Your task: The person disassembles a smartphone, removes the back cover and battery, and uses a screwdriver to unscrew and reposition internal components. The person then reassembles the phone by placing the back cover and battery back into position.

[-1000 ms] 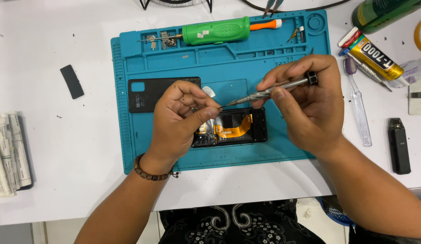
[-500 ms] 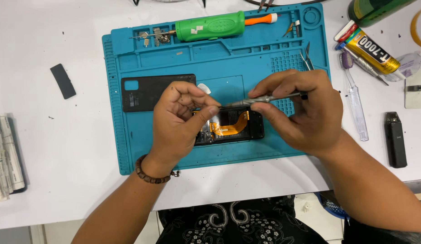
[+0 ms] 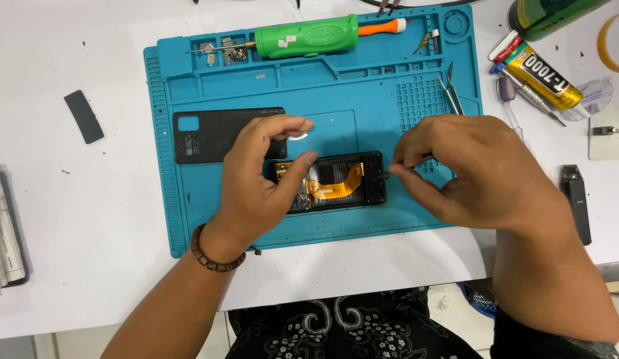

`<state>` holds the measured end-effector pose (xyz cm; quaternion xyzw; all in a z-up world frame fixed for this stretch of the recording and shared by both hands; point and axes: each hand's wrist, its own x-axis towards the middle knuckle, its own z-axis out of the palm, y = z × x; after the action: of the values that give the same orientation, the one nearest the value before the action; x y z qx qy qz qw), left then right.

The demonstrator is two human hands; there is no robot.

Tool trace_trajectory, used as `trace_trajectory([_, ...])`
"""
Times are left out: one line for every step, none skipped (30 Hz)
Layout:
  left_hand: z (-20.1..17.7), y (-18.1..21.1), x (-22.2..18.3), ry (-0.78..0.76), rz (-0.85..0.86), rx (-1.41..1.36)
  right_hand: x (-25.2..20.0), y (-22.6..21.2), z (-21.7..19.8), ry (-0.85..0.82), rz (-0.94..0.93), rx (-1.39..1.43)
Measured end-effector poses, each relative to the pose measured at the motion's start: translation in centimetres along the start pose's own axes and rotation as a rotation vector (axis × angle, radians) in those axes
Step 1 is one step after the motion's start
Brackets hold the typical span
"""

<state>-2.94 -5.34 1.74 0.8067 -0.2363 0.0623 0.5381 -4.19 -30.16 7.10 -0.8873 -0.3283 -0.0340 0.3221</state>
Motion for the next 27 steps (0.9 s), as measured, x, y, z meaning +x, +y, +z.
trace_trajectory([0.0, 0.0, 0.0, -0.001, 0.0, 0.0, 0.1, -0.1, 0.0, 0.0, 0.001, 0.0])
trace_trajectory([0.0, -0.1, 0.0, 0.001, -0.008, 0.004, 0.2, -0.1, 0.1, -0.008, -0.017, 0.001])
trace_trajectory([0.0, -0.1, 0.0, 0.003, -0.016, 0.007, 0.3, -0.2, 0.1, -0.017, -0.035, 0.002])
trace_trajectory([0.1, -0.2, 0.0, 0.001, -0.017, 0.007, 0.2, -0.1, 0.2, -0.017, -0.033, 0.002])
trace_trajectory([0.1, -0.3, 0.0, -0.002, -0.009, 0.017, 0.2, 0.0, 0.3, -0.032, -0.029, -0.001])
trace_trajectory([0.2, -0.3, 0.0, -0.003, -0.001, 0.028, 0.2, 0.1, 0.4, -0.049, -0.025, -0.003])
trace_trajectory([0.2, -0.4, 0.0, -0.004, -0.003, 0.027, 0.2, 0.1, 0.4, -0.049, -0.024, -0.002])
trace_trajectory([0.2, -0.4, 0.0, -0.007, 0.002, 0.037, 0.2, 0.1, 0.4, -0.051, -0.025, -0.001])
trace_trajectory([0.2, -0.4, 0.0, -0.009, 0.007, 0.048, 0.2, 0.1, 0.4, -0.054, -0.025, -0.001])
trace_trajectory([0.2, -0.5, 0.0, -0.009, 0.006, 0.047, 0.2, 0.1, 0.4, -0.054, -0.025, -0.001])
trace_trajectory([0.2, -0.5, 0.0, -0.007, 0.007, 0.049, 0.2, 0.1, 0.4, -0.053, -0.025, -0.002])
trace_trajectory([0.1, -0.5, 0.0, -0.005, 0.007, 0.051, 0.3, 0.0, 0.4, -0.05, -0.025, -0.003])
trace_trajectory([0.1, -0.5, 0.1, -0.005, 0.007, 0.051, 0.3, 0.0, 0.4, -0.05, -0.025, -0.003])
trace_trajectory([0.1, -0.5, 0.1, -0.003, 0.013, 0.051, 0.3, 0.1, 0.5, -0.058, -0.022, -0.017])
trace_trajectory([0.1, -0.6, 0.0, -0.002, 0.018, 0.051, 0.3, 0.1, 0.5, -0.066, -0.019, -0.03])
trace_trajectory([0.1, -0.5, 0.0, -0.001, 0.018, 0.051, 0.3, 0.0, 0.6, -0.067, -0.019, -0.03])
trace_trajectory([0.1, -0.5, 0.0, -0.002, 0.018, 0.052, 0.3, 0.0, 0.6, -0.059, -0.035, -0.046])
trace_trajectory([0.1, -0.5, 0.0, -0.002, 0.019, 0.053, 0.3, 0.0, 0.7, -0.05, -0.053, -0.062])
trace_trajectory([0.1, -0.5, 0.1, -0.001, 0.019, 0.053, 0.3, -0.1, 0.7, -0.051, -0.054, -0.062])
trace_trajectory([0.1, -0.5, 0.1, 0.0, 0.031, 0.059, 0.2, -0.1, 0.8, -0.045, -0.064, -0.081])
trace_trajectory([0.1, -0.5, 0.1, 0.0, 0.042, 0.066, 0.2, -0.2, 0.8, -0.038, -0.075, -0.1])
trace_trajectory([0.1, -0.5, 0.1, 0.002, 0.042, 0.067, 0.2, -0.2, 0.9, -0.039, -0.076, -0.1])
trace_trajectory([0.1, -0.6, 0.1, 0.004, 0.05, 0.074, 0.2, -0.3, 1.0, -0.021, -0.1, -0.153])
trace_trajectory([0.1, -0.6, 0.2, 0.007, 0.057, 0.081, 0.1, -0.3, 1.1, -0.004, -0.124, -0.206])
trace_trajectory([0.1, -0.6, 0.2, 0.008, 0.056, 0.083, 0.0, -0.4, 1.1, -0.004, -0.126, -0.205])
trace_trajectory([0.1, -0.7, 0.2, 0.013, 0.055, 0.087, -0.1, -0.4, 1.2, 0.01, -0.139, -0.267])
trace_trajectory([0.1, -0.7, 0.2, 0.018, 0.055, 0.091, -0.2, -0.5, 1.3, 0.025, -0.151, -0.329])
